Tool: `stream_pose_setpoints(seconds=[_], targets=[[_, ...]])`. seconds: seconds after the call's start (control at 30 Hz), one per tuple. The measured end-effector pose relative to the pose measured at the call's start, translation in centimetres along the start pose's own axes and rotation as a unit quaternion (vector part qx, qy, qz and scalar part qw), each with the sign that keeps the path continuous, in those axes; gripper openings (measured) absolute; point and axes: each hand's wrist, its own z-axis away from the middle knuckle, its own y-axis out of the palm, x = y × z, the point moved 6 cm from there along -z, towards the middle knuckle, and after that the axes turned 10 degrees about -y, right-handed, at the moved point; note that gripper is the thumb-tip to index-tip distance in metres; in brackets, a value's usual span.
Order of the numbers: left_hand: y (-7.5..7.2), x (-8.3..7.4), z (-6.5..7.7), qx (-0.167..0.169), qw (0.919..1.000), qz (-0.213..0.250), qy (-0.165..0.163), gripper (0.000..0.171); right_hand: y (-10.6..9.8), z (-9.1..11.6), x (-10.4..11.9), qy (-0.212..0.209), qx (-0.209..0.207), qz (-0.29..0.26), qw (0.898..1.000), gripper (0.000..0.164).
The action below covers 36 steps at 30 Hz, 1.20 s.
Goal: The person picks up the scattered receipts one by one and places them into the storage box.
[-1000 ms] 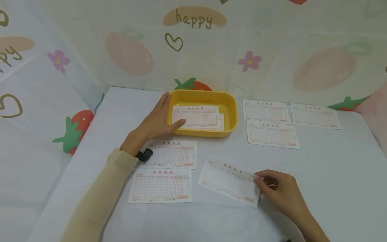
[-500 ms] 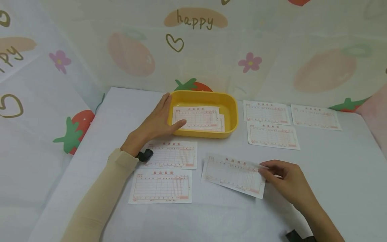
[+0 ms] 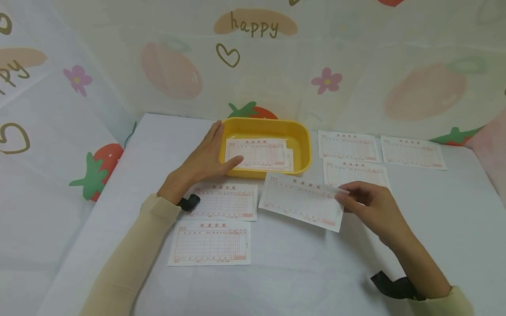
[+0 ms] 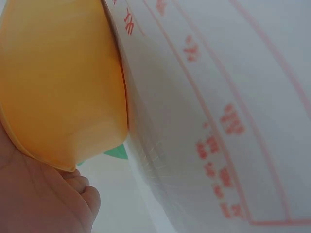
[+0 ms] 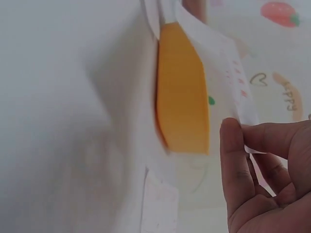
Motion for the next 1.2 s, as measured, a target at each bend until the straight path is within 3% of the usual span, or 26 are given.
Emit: stream_pose_setpoints(seconds=[0.6, 0.97, 1.2], targets=[[-0.2, 0.4, 0.0, -0.003, 1.0, 0.004, 0.002, 0.112, -2.0, -9.0, 3.0, -0.007, -0.01, 0.01, 1.0, 0.031], [-0.3, 0.2, -0.2, -0.006, 0.9999, 0.006, 0.007, 0.112, 0.1, -13.4, 4.9, -0.037, 0.035, 0.015, 0.999, 0.028], [-0.3, -0.1, -0.4, -0.01, 0.9997, 0.007, 0.02, 0.113, 2.3, -15.2, 4.5, -0.032, 0.073, 0.042, 0.996, 0.028]])
